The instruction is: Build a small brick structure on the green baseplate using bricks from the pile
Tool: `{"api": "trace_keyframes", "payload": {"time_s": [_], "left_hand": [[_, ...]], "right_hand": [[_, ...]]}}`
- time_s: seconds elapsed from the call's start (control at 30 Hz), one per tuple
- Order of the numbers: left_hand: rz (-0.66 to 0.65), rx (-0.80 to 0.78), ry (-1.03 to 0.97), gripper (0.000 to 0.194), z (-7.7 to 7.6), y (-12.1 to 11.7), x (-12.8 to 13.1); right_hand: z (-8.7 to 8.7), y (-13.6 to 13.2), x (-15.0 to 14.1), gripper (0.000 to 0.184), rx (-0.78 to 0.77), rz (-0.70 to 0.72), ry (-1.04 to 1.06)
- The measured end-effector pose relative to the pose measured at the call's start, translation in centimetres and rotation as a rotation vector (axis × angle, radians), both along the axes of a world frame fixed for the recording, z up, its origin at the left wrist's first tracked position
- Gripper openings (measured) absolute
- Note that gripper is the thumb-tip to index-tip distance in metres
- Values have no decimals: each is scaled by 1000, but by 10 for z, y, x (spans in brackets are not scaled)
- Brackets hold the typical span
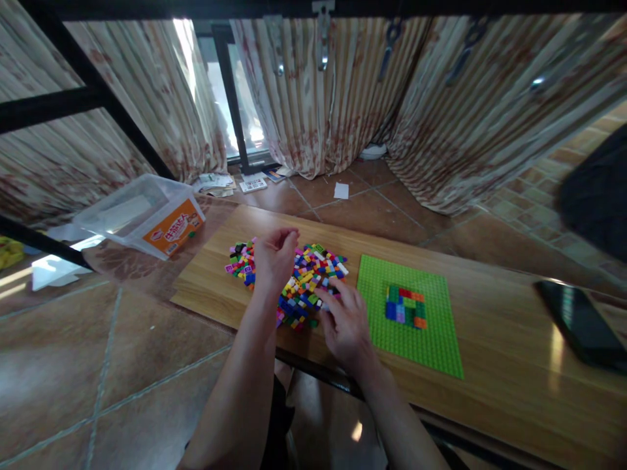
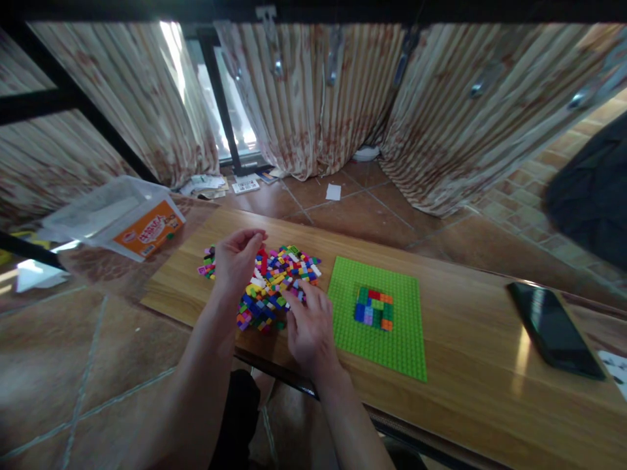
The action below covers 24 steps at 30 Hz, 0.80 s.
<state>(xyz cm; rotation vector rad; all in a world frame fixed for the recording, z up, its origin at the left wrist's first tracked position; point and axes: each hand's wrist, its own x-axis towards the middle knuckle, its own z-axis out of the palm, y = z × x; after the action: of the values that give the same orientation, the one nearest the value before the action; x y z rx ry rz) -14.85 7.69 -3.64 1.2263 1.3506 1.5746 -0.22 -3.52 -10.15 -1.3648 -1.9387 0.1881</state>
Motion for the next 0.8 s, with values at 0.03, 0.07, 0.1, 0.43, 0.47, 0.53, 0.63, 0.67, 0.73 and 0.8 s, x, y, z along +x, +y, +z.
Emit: {"api": "trace_keyframes", "payload": {"time_s": [0.03, 0.07, 0.1, 0.43, 0.47, 0.53, 0.63, 0.67, 0.73, 0.8], "left_hand": [[-3, -1, 0, 19, 0, 0, 0], [-5, -4, 2, 18, -1, 0, 1], [-6, -8, 5, 18, -1, 1, 1], [-19, -10, 18, 19, -1, 0, 0], [-17, -11, 21, 19, -2, 0, 0], [-17, -13, 29, 20, -3, 1, 0], [-19, -9, 29, 20, -3, 1, -1], [-36, -6, 27, 20, -2, 0, -1], [-121, -12, 32, 20, 1, -3, -1], [-285, -41, 58, 21, 5, -9, -1]], "right_hand": [[-1, 1, -2, 40, -2, 15, -24], [-1, 2, -4, 40, -7, 21, -43], [-2, 3, -6, 40, -15, 20, -57], [-4, 6, -7, 24, -60, -34, 12], [-4, 5, -7, 22, -56, -49, 29], [-3, 5, -8, 20, -44, -78, 89], [3, 4, -9, 18, -30, -86, 237], [5, 4, -9, 17, -35, -80, 295], [10, 5, -8, 17, -66, -79, 424], [14, 5, -5, 17, -126, -106, 553]]}}
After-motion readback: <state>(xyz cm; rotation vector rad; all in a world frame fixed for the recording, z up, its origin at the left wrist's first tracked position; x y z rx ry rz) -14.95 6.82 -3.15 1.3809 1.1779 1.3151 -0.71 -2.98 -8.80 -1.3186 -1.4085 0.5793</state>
